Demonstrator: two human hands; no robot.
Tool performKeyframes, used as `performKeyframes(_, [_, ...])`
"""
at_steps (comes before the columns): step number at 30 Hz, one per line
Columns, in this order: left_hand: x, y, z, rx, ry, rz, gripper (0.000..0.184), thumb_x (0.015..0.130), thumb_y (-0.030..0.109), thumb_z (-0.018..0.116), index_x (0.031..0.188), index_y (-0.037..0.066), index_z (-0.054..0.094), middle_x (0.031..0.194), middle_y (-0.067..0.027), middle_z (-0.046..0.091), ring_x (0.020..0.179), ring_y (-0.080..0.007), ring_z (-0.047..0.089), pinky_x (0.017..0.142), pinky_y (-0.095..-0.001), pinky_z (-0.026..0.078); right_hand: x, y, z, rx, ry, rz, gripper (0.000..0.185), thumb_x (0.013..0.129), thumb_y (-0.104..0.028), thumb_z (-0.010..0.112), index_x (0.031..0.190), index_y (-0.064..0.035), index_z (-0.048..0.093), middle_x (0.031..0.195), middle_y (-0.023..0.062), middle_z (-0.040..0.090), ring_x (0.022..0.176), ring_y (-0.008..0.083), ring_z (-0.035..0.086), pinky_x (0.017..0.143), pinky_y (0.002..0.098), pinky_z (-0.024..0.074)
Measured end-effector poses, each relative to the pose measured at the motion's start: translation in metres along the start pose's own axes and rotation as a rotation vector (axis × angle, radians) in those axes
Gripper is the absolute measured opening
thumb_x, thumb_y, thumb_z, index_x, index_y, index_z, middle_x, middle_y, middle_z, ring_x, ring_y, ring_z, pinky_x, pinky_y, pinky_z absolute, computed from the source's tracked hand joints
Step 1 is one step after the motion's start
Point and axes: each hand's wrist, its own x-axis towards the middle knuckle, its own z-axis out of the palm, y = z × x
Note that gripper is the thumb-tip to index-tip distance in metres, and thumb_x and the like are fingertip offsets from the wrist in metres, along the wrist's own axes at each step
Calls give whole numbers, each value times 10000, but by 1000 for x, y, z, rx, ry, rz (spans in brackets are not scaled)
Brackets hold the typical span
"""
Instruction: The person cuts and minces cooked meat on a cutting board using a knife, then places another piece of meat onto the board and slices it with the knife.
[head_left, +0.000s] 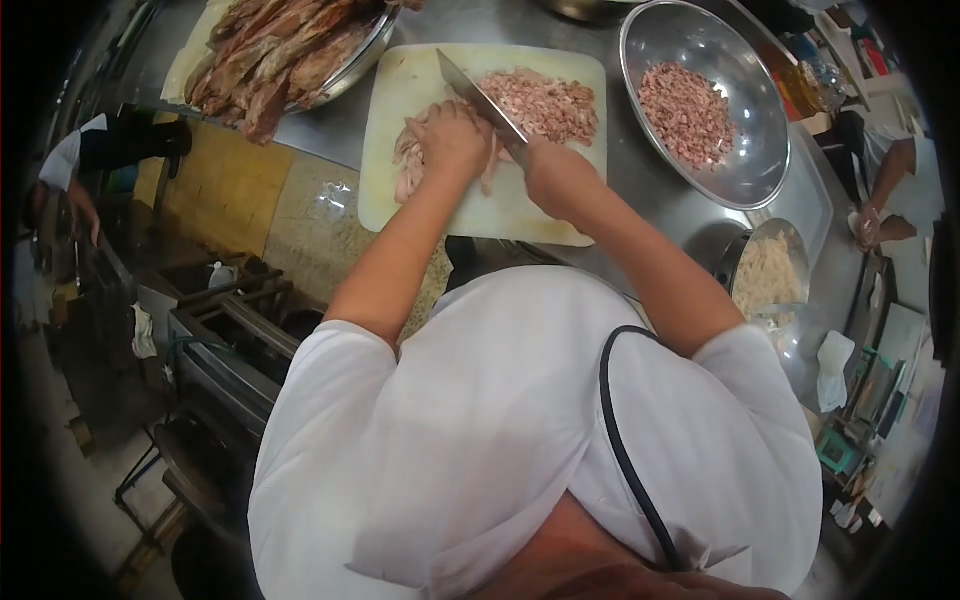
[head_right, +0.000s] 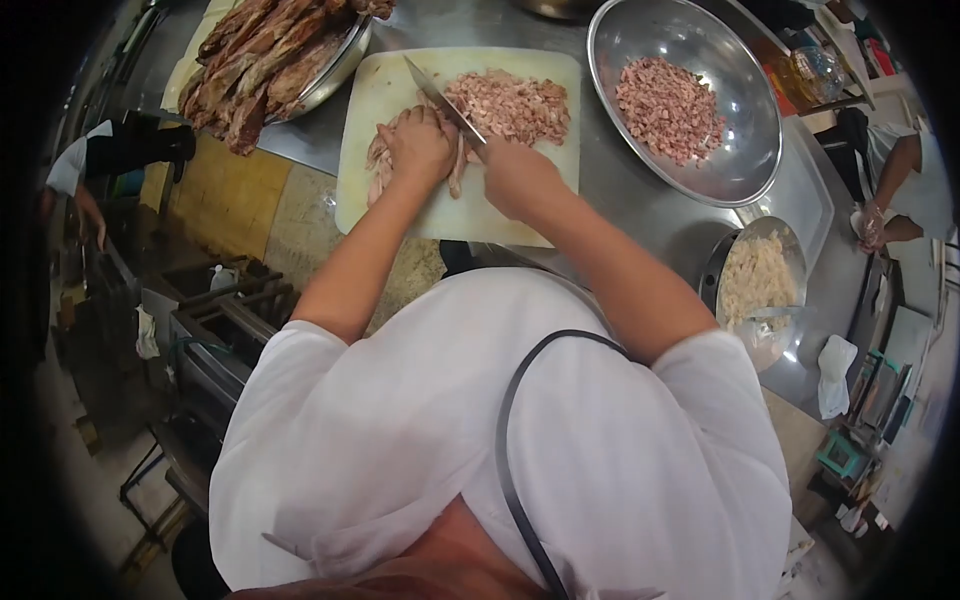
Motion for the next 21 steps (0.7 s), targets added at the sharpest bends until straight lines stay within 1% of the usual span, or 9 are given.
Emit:
performKeyframes(3, [-4, -1, -1, -10, 10, -18, 474, 967, 336, 467, 1237, -15, 636, 1288, -177, 638, 1255, -346, 550, 1089, -729, 270, 31, -9, 8, 16, 56, -28, 213, 900, -58, 507, 1076, 31, 587, 1022, 292, 696, 1017, 430, 681, 865, 522, 527])
performKeyframes(6, [-4, 1, 0, -75, 33, -28, 481, 968, 338, 462, 1228, -27, 636, 1260, -183, 649, 1247, -355, 553, 1091, -730, 262, 29, 1, 9, 22, 79, -48, 217, 911, -77, 509, 1083, 26, 589, 1028, 295, 695, 1021, 433, 680, 866, 522, 527])
performKeyframes(8, [-6, -1, 9, -125, 197, -26, 472, 975, 333, 451, 1208, -34, 637, 1227, -184, 661, 1230, -357, 562, 1091, -722, 263, 14, 15, 8, 41, 68, -50, 218, 917, -89, 510, 1084, 26, 589, 1027, 299, 693, 1016, 436, 680, 866, 525, 526])
performKeyframes(9, [-6, -1, 7, -127, 199, -26, 472, 975, 333, 451, 1208, -34, 637, 1227, -184, 661, 1230, -357, 562, 1091, -722, 263, 2, 23, 6, 43, 58, -4, 218, 920, -92, 506, 1085, 29, 582, 1019, 306, 689, 1006, 441, 680, 864, 531, 522])
performKeyframes(11, [-6, 0, -1, -155, 93, -54, 481, 967, 332, 456, 1163, -52, 670, 1220, -184, 653, 1210, -372, 547, 1102, -725, 234, -22, 26, -2, 44, 52, 42, 219, 924, -95, 502, 1086, 31, 576, 1011, 313, 685, 995, 446, 679, 862, 538, 518])
performKeyframes(12, [-5, 0, -1, -155, 93, -50, 481, 967, 332, 456, 1163, -52, 670, 1220, -184, 653, 1210, -372, 547, 1102, -725, 234, -36, 21, -13, 41, 16, 79, 217, 925, -96, 500, 1085, 33, 569, 1006, 317, 682, 989, 449, 677, 863, 543, 514])
performKeyframes(14, [-3, 2, 0, -120, 74, -71, 426, 964, 309, 462, 1081, -24, 702, 1163, -166, 662, 1172, -364, 560, 1092, -731, 240, -51, 20, -17, 33, -23, 115, 215, 926, -97, 498, 1083, 34, 563, 1001, 322, 678, 983, 452, 676, 863, 548, 509])
performKeyframes(17, [-2, 2, 0, -114, 78, -62, 406, 964, 296, 466, 1067, -6, 715, 1124, -150, 664, 1158, -350, 566, 1079, -744, 242, -57, 23, -13, -40, -11, 39, 211, 921, -78, 481, 1084, 34, 553, 960, 312, 683, 949, 464, 676, 858, 557, 506])
performKeyframes(21, [1, 0, 1, -101, 34, -45, 404, 967, 297, 468, 1094, 5, 715, 1162, -147, 667, 1162, -340, 569, 1062, -758, 247, -42, 13, -12, -26, 8, -5, 223, 916, -66, 464, 1076, 48, 569, 934, 304, 695, 932, 465, 686, 853, 549, 517])
